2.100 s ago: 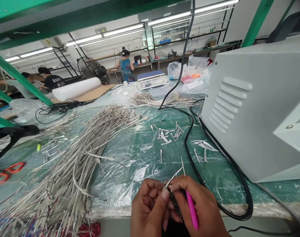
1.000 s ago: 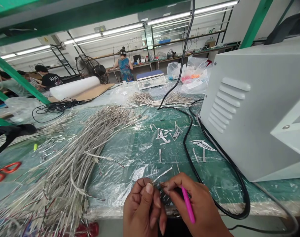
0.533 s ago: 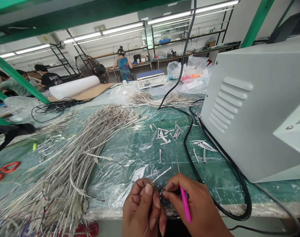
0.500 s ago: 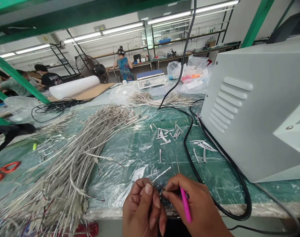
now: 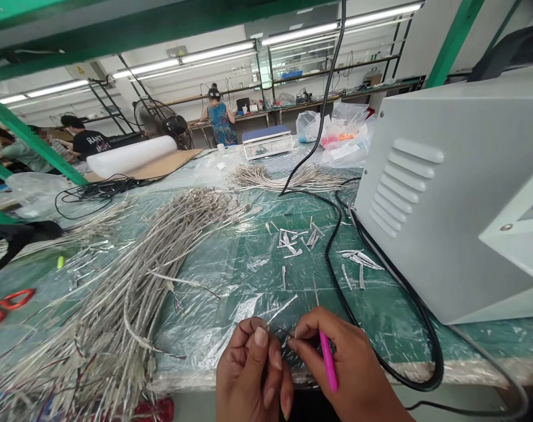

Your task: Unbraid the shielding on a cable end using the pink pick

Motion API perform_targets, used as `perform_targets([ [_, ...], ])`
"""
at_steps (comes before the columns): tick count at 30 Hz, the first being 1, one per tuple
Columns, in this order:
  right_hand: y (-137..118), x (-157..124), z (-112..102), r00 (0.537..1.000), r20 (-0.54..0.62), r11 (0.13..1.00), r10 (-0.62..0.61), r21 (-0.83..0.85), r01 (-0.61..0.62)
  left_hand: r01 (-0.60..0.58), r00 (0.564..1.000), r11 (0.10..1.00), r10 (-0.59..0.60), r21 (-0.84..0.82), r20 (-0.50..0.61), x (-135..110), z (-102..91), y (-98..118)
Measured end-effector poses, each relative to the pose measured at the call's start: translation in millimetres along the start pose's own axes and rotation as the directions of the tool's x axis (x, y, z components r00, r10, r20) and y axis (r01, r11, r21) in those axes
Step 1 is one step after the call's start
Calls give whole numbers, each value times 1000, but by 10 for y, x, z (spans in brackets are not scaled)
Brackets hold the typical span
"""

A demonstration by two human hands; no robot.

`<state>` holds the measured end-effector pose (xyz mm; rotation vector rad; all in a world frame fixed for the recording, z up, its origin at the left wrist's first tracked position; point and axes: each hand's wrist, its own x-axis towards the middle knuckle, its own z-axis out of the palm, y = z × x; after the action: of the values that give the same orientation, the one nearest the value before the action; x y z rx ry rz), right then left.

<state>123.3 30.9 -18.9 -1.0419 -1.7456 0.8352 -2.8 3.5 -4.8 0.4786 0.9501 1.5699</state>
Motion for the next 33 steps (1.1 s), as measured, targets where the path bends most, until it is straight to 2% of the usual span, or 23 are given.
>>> perform_targets([
  [7, -7, 0, 8, 1000, -7, 1000, 3, -10, -3, -8, 1000, 1000, 7, -20, -19, 0, -1, 0],
  [11, 1, -20, 21, 1000, 26, 999, -3, -33, 4, -22, 999, 999, 20, -45, -34, -2, -2, 14],
  [14, 8, -29, 25, 999, 32, 999, 29, -22, -28, -38, 999, 997, 36, -66, -33, 0, -5, 23],
  [16, 14, -38, 29, 998, -12, 998, 62, -9, -62, -41, 999, 997, 39, -69, -27, 2, -7, 26],
  [19, 21, -58, 38, 985, -146, 996, 90, 18, -88, -42, 999, 997, 41, -67, -22, 1, -6, 27],
  [25, -16, -86, 72, 907, -413, 992, 77, 126, -26, -44, 998, 997, 42, -56, -37, -8, -1, 24],
  [29, -22, -94, 86, 858, -514, 989, -9, 124, 85, -50, 998, 999, 49, -16, -40, -14, 20, 7],
  [33, -5, -94, 57, 831, -508, 969, -226, -25, 248, -46, 998, 998, 48, 35, -48, -20, 54, -11],
])
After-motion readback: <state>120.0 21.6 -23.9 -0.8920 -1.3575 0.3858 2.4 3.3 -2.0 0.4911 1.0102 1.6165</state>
